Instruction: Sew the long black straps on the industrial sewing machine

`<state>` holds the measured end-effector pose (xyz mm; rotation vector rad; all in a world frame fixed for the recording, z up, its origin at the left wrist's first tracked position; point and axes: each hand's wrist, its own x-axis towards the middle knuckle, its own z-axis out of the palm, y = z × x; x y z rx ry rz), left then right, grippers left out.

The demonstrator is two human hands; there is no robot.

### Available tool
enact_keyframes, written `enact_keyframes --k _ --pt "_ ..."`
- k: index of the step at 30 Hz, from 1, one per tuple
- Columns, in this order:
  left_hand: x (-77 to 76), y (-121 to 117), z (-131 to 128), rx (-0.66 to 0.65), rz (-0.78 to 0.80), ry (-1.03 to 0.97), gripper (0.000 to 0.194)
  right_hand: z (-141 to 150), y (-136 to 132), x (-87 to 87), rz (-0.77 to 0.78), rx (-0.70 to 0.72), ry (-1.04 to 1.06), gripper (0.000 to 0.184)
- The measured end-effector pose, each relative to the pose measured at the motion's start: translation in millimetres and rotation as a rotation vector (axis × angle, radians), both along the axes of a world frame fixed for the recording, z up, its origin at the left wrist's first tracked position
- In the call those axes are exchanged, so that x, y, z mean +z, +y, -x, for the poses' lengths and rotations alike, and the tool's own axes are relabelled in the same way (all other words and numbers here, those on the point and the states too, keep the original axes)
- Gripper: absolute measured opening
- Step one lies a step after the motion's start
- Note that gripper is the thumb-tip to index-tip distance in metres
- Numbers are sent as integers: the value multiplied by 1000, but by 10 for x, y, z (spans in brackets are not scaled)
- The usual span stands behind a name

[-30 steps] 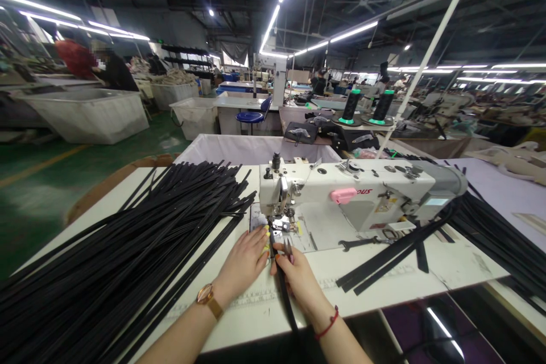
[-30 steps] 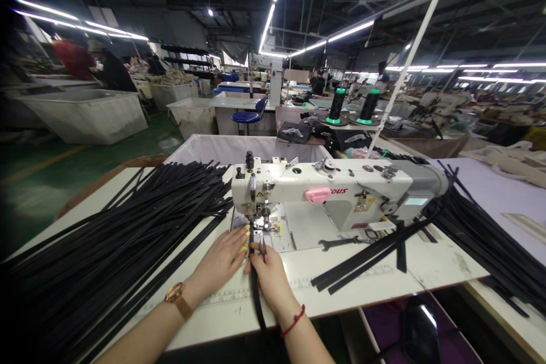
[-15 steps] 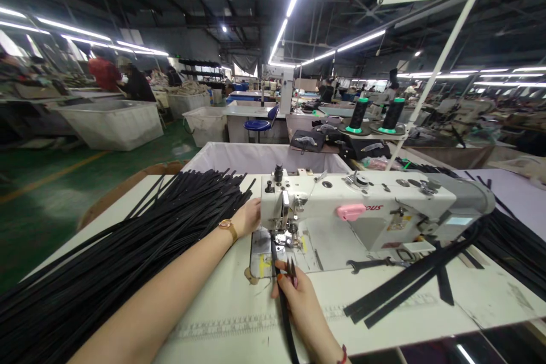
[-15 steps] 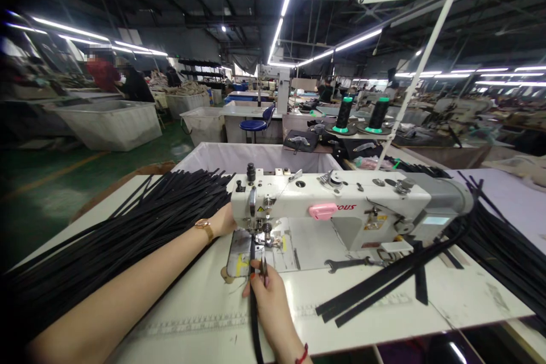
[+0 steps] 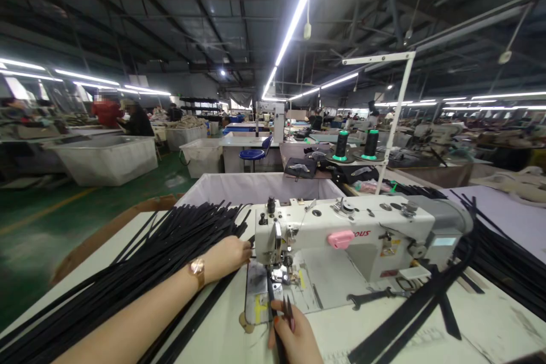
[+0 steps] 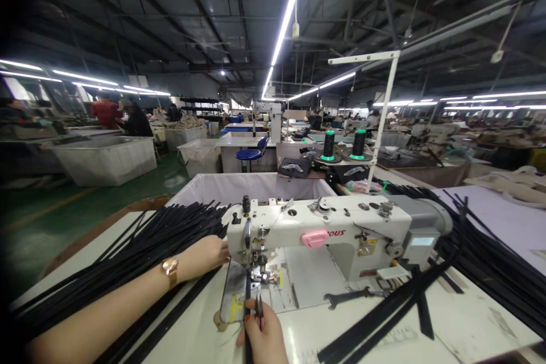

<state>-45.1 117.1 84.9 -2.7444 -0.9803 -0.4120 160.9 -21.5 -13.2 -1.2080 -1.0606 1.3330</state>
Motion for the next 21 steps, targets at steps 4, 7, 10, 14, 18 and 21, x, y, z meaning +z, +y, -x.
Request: enact_keyframes --k 4,7,10,14,18,21 --pt "-83 -374 0 5 -55 99 36 9 -26 65 -25 12 -53 35" --pt "-123 -626 -19 108 -22 69 29 -93 -133 164 -37 47 -145 36" --pt "-122 -851 -9 187 37 -42 23 -256 -271 299 -107 -1 -406 36" --pt "-181 -1090 10 293 88 -242 23 -287 -386 533 -143 30 -535 36" --pt "-394 -1233 62 362 87 -449 13 12 -384 713 -7 212 -285 42" --pt "-565 -1276 137 398 88 -561 13 245 -316 760 138 281 -139 32"
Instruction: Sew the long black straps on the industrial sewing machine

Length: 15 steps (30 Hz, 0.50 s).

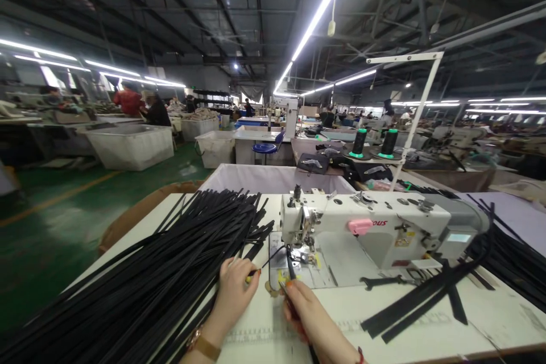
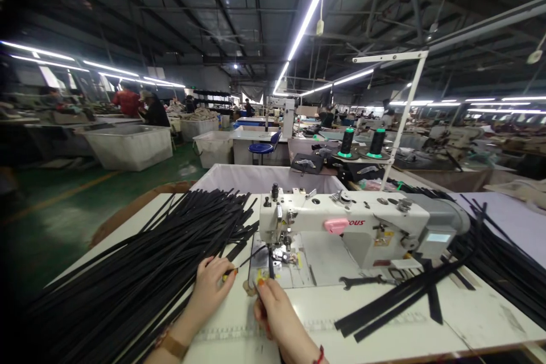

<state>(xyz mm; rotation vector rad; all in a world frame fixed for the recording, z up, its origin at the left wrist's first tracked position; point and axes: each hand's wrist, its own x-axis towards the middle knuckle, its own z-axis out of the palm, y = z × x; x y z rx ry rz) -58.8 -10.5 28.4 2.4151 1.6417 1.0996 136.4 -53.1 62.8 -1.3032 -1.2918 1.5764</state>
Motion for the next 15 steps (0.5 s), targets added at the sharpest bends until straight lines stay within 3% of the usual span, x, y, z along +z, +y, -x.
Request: enact_keyframes --k 7,15 --pt "-71 33 47 -36 6 -192 12 229 213 -58 178 -7 185 29" --pt "-93 57 57 -3 47 -297 13 349 268 -173 161 -18 266 30"
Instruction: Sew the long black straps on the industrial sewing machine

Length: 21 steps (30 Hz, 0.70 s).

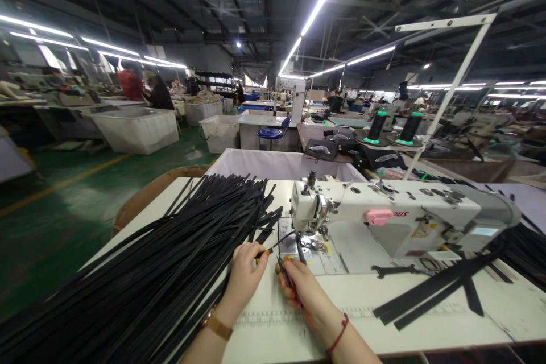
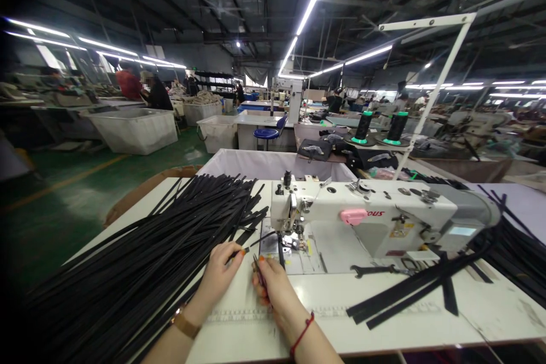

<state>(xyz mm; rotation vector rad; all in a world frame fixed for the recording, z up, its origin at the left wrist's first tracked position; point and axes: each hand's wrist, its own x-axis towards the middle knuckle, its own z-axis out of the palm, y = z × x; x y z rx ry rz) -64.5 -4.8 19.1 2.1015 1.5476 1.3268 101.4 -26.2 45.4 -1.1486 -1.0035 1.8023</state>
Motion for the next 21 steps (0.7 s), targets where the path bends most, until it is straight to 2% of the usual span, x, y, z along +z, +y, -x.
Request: enact_keyframes --k 9,17,21 --pt "43 -19 -7 -21 13 -4 15 99 75 73 -26 1 -29 31" --pt "35 -18 -25 -10 19 5 17 90 176 60 -16 18 -49 31" --pt "30 -18 -35 -1 -15 24 15 129 205 38 -70 -41 13 40"
